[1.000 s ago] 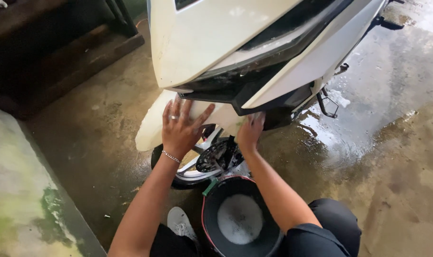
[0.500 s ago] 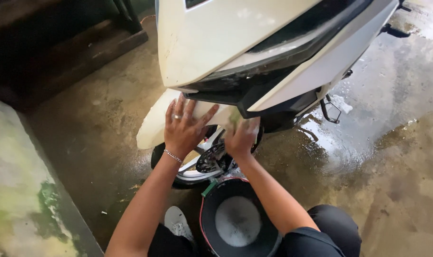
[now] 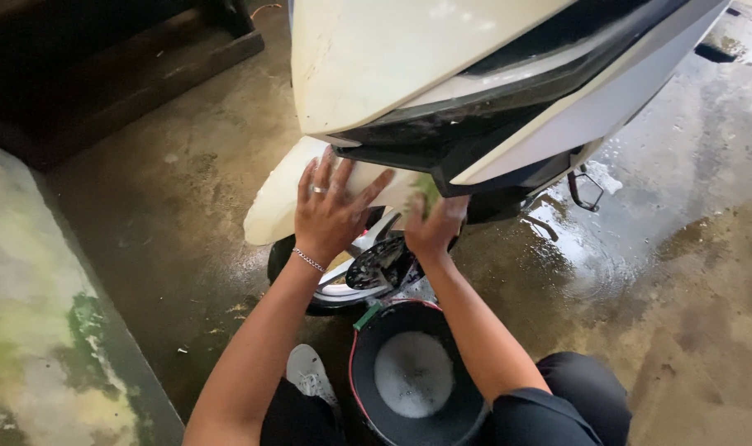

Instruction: The person washes the front fender of a white scooter using a green cloth and soapy water from a bucket. They repeatedly dip the cloth into the bucket and scrub the scooter's surface.

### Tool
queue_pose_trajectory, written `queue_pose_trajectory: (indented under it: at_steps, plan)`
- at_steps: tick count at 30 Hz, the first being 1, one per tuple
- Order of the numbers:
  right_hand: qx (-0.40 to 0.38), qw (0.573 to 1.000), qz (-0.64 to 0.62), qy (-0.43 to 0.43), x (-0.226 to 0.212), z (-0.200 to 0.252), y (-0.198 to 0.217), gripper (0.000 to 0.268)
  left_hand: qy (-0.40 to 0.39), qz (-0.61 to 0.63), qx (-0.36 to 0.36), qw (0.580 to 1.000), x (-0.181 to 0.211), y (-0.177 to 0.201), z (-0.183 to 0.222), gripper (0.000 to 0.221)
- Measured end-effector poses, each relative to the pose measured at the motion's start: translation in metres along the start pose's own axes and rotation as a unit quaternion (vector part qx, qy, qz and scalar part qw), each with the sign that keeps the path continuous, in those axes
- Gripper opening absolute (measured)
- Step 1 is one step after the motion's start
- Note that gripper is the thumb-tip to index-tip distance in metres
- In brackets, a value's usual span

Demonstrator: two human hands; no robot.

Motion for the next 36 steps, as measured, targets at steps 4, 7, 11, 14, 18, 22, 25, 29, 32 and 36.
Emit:
queue_pose_trajectory:
  at_steps: [4,7,11,14,18,22,25,29,32,36]
  plan:
    - [-0.007,0.988,-0.056,-0.147,0.086,0.075,-0.019,0.071,-0.001,-0.009,0.011,1.0,0.001,0.002,0.0,0.068]
    - [-0.079,0.938,-0.121,-0.316,0.04,0.07,0.006,0.073,-0.005,-0.009,-0.003,1.0,0.004,0.003,-0.003,0.077]
    - [-0.063,0.917,-0.213,-0.332,-0.003,0.013,0.018,0.084,-0.001,0.0,-0.029,1.0,0.0,-0.001,0.001,0.085]
    - [-0.032,0.932,-0.206,-0.295,0.003,0.003,0.018,0.074,-0.005,-0.004,-0.035,0.999,0.001,-0.001,0.001,0.085]
    - [0.069,0.903,-0.195,-0.377,0.021,0.031,0.016,0.064,-0.005,-0.02,-0.021,1.0,0.001,-0.001,0.001,0.079]
    - [-0.02,0.946,-0.162,-0.28,0.102,0.035,-0.009,0.055,-0.004,-0.017,-0.025,1.0,0.0,-0.004,0.003,0.081]
    - [0.004,0.93,-0.247,-0.271,0.088,0.005,-0.008,0.056,-0.01,-0.013,-0.036,0.999,0.002,-0.003,-0.001,0.083]
    - [-0.003,0.94,-0.228,-0.255,0.091,-0.013,-0.016,0.053,0.003,-0.018,-0.026,0.999,0.0,-0.003,-0.001,0.087]
    - [-0.004,0.949,-0.207,-0.239,0.089,-0.01,-0.012,0.051,0.001,-0.003,-0.017,1.0,-0.001,-0.002,-0.001,0.083]
    - [-0.007,0.96,-0.173,-0.221,0.096,-0.016,-0.004,0.048,0.0,-0.008,-0.023,1.0,-0.002,-0.003,0.002,0.089]
Point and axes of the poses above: each hand's wrist, its own z-axis away from the middle knuckle, its own y-axis out of the back of the hand, x = y × z, the point moved 10 cm from there along -z, towards the middle knuckle, and after that the axes turned 2 degrees about y, right-handed, at the moved point
